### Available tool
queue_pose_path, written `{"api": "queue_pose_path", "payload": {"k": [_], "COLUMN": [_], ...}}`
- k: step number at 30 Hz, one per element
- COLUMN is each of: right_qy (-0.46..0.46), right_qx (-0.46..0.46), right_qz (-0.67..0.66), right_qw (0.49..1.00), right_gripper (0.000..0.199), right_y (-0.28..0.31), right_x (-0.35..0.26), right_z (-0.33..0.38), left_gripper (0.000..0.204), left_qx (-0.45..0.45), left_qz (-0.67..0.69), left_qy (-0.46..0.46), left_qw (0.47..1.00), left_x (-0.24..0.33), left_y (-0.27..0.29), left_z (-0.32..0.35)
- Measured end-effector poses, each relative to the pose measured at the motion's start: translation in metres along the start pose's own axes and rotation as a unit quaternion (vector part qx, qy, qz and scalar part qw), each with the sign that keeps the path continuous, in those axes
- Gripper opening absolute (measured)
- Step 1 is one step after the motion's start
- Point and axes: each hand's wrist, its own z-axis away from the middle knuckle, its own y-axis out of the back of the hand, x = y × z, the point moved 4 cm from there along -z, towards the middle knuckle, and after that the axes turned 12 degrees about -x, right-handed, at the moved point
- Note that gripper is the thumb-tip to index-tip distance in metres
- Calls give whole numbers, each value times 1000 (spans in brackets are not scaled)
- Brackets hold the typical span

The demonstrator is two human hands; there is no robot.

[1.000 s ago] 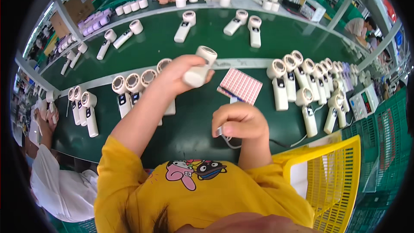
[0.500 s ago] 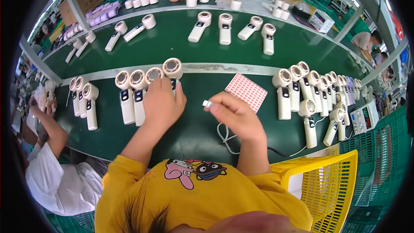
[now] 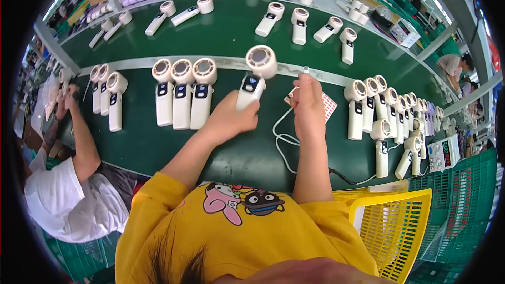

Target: Inspecting and testing handheld electronic devices at an assembly line station.

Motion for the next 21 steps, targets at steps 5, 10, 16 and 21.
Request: {"api": "queue_pose_path", "payload": {"k": [5, 10, 16, 21], "right_qy": [124, -174, 123, 345], "right_qx": [-105, -40, -83, -118], "right_qz": [90, -284, -38, 123], "right_qw": [983, 942, 988, 923], "right_gripper": [29, 36, 31, 28], "right_y": [-15, -53, -38, -34], "right_x": [-13, -25, -24, -30], "right_z": [8, 29, 32, 42], "left_gripper": [33, 34, 46, 63], "left_qx": [-28, 62, -37, -297], "left_qz": [-152, -355, -161, 294], "left_qy": [-51, -234, -210, -129], "left_qw": [987, 903, 964, 899], "left_x": [8, 23, -1, 1], "left_y": [-8, -8, -10, -3], "left_z": [35, 50, 50, 58]}}
